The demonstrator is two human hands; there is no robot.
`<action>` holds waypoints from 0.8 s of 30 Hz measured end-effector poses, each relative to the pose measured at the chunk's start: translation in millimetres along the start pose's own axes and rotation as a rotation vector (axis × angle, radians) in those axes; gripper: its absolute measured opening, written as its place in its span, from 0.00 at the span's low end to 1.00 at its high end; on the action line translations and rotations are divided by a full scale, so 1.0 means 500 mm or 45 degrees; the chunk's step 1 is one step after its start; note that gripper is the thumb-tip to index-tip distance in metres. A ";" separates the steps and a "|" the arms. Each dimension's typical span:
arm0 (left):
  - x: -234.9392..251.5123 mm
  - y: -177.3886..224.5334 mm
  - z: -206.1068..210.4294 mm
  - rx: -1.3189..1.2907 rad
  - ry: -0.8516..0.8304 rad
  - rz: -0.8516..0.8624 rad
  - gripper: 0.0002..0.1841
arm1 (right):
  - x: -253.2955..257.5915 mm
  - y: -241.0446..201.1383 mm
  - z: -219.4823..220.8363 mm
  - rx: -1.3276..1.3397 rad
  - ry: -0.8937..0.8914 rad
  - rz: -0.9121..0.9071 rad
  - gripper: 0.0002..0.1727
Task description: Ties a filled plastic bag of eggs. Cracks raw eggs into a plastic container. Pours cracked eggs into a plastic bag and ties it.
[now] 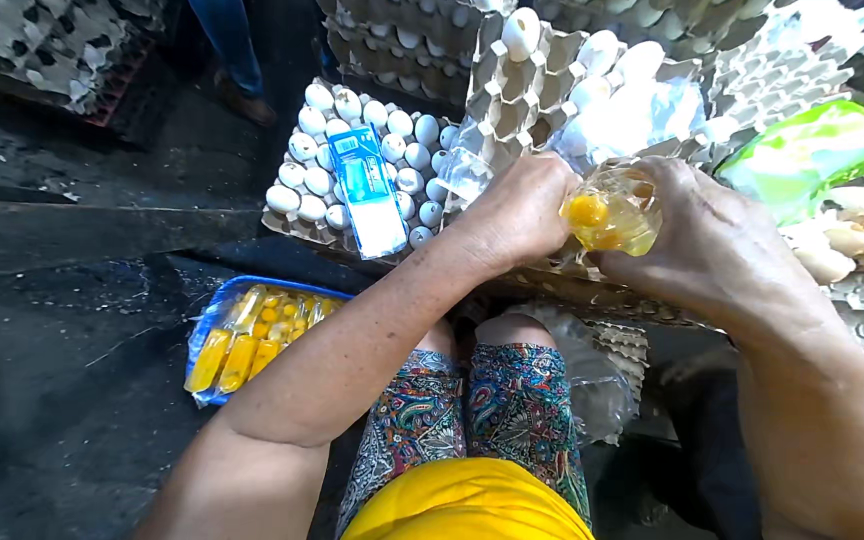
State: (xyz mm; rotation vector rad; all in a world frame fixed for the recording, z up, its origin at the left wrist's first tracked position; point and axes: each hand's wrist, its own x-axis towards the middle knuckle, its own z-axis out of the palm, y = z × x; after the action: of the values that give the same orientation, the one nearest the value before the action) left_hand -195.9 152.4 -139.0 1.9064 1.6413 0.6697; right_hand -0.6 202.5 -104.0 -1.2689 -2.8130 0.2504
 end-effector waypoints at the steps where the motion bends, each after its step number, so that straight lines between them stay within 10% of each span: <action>1: -0.001 0.001 -0.001 -0.003 -0.001 -0.005 0.20 | 0.000 0.000 -0.001 -0.003 -0.006 0.000 0.47; 24: -0.006 -0.006 -0.008 -0.066 0.018 -0.020 0.21 | 0.016 -0.011 -0.030 -0.166 -0.029 -0.126 0.41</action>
State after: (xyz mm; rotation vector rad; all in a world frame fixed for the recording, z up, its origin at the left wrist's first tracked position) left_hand -201.4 150.1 -138.1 1.8546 1.6299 0.7143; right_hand -8.6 206.8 -88.5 -1.1508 -2.9441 0.0787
